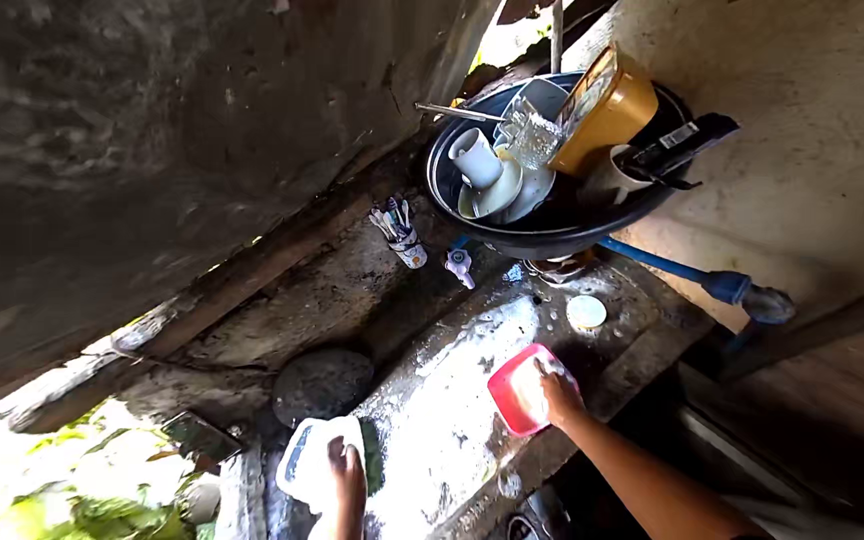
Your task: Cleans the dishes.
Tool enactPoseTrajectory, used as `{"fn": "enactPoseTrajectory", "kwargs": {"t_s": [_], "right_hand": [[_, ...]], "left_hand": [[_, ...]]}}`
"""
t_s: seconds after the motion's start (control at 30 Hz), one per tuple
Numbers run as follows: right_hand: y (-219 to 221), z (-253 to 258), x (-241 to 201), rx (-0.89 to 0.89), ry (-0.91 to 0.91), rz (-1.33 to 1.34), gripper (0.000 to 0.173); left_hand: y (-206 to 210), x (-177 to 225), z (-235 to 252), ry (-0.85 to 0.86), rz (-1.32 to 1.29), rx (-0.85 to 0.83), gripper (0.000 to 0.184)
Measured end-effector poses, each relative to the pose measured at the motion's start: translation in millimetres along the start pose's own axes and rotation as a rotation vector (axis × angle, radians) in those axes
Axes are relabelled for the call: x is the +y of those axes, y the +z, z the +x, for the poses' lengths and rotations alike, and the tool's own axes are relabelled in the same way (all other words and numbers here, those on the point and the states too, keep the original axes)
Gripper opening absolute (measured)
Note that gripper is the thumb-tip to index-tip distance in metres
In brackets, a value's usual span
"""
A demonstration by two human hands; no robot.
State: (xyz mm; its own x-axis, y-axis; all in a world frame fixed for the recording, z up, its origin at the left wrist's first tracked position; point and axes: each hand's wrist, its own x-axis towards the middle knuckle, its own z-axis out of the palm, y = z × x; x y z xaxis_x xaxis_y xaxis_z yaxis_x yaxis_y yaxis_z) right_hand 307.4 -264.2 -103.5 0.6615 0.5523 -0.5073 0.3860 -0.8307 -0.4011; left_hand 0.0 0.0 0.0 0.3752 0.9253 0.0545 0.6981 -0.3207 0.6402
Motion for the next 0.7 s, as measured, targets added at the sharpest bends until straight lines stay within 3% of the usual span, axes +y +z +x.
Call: {"fn": "enactPoseTrajectory", "kwargs": {"t_s": [0.07, 0.17, 0.27, 0.33, 0.4, 0.5, 0.57, 0.63, 0.7], "right_hand": [[6, 9, 1, -0.059, 0.044, -0.002, 0.077], [4, 9, -2, -0.221, -0.029, 0.016, 0.067], [17, 25, 7, -0.287, -0.183, -0.055, 0.080], [21, 25, 8, -0.292, -0.211, -0.084, 0.078], [23, 25, 11, -0.256, -0.200, -0.065, 0.071], [23, 22, 11, -0.217, -0.154, -0.069, 0.069], [25, 22, 10, -0.208, -0.134, -0.076, 0.072], [29, 21, 10, -0.203, -0.125, -0.080, 0.072], [29, 20, 9, -0.209, -0.115, -0.078, 0.071]], "left_hand": [[-1, 103, 33, 0.314, 0.009, -0.025, 0.035], [1, 272, 59, 0.617, 0.079, -0.063, 0.033], [32, 398, 101, 0.768, 0.055, -0.069, 0.035], [60, 461, 133, 0.815, 0.099, -0.091, 0.042], [88, 504, 159, 0.782, 0.157, -0.203, 0.050], [113, 532, 181, 0.746, 0.217, -0.223, 0.031], [116, 541, 186, 0.733, 0.266, -0.174, 0.031], [120, 541, 189, 0.680, 0.332, -0.227, 0.047], [130, 534, 196, 0.577, 0.245, -0.316, 0.039]]}}
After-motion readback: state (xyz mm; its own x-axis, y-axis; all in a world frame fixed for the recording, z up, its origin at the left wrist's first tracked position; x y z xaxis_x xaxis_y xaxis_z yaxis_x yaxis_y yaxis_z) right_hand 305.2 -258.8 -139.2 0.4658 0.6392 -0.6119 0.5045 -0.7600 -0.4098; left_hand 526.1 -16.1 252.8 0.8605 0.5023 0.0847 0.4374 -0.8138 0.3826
